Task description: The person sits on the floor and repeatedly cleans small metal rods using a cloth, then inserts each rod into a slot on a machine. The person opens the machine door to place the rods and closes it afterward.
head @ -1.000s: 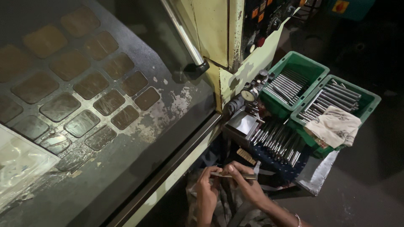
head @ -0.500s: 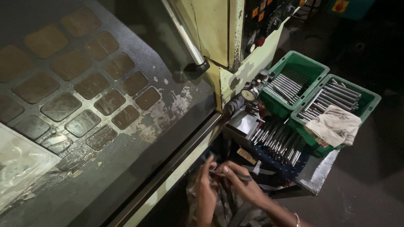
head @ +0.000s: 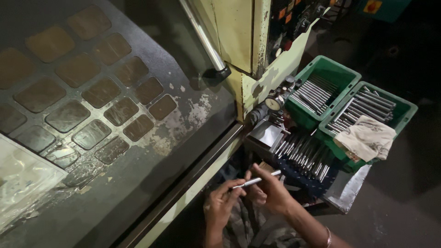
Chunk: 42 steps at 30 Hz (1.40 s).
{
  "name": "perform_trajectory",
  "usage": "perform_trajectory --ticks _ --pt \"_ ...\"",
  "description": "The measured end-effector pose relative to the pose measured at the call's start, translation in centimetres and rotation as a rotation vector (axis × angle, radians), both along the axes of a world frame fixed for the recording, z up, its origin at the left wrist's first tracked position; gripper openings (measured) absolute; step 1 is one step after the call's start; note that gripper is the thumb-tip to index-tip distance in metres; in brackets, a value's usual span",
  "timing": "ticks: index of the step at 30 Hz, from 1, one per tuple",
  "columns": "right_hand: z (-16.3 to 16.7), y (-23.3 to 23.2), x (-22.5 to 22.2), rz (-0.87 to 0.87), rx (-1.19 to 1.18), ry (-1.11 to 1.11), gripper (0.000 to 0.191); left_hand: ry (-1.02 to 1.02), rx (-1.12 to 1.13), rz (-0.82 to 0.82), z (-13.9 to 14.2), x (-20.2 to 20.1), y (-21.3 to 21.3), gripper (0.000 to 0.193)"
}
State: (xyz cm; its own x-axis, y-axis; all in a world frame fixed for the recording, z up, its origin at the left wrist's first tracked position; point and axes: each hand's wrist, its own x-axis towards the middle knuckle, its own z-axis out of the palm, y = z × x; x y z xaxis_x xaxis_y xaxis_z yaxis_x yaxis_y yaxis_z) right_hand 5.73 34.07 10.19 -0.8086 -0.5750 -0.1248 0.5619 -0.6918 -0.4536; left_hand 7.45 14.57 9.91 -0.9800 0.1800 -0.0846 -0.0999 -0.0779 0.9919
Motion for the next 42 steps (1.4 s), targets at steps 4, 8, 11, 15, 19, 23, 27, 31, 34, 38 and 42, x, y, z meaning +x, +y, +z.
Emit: perform_trajectory --ticks 4,8,11,15,19,23,27,31,34,38,42 --pt "0.3 -1.5 0.4 -0.121 0.250 0.017 0.041 0.050 -0.038 0.087 0.4 -1.1 0.3 0.030" --pt "1.2 -1.9 0.9 -0.341 0.786 0.346 0.041 -0.094 -0.131 0.177 0.7 -2.4 0.7 0.031" --pt "1.7 -1.3 0.7 -0.319 0.905 0.470 0.041 -0.106 -0.246 0.165 0.3 -2.7 0.6 0.035" --pt "1.4 -1.1 -0.3 -0.352 0.916 0.336 0.044 -0.199 -0.128 0.185 -1.3 -2.9 0.2 0.035" --pt "0.8 -1.3 -1.0 -0.408 0.796 0.210 0.048 0.028 0.078 0.250 -2.3 -3.3 -0.1 0.026" --pt "0.4 -1.4 -1.3 -0.358 0.581 0.007 0.044 0.003 0.021 0.272 -2.1 -3.0 -0.2 0.033" --pt "-0.3 -1.4 -1.4 -0.286 0.372 -0.075 0.044 0.092 0.122 0.158 -2.1 -2.8 -0.2 0.032" --pt "-1.8 -1.4 -1.8 -0.294 0.292 -0.191 0.040 -0.022 0.045 0.126 -3.1 -3.1 -0.5 0.030" --pt "-3.0 -1.4 -2.2 -0.286 0.201 -0.210 0.039 -0.060 0.052 0.023 -3.4 -3.1 -0.8 0.029" --pt "-3.2 -1.7 -2.8 -0.145 -0.010 -0.404 0.035 -0.016 0.207 -0.041 -2.0 -3.4 -0.3 0.027" --pt "-1.0 -2.9 -4.4 -0.144 -0.133 -0.334 0.035 0.040 0.313 -0.053 2.0 -4.0 0.3 0.027"
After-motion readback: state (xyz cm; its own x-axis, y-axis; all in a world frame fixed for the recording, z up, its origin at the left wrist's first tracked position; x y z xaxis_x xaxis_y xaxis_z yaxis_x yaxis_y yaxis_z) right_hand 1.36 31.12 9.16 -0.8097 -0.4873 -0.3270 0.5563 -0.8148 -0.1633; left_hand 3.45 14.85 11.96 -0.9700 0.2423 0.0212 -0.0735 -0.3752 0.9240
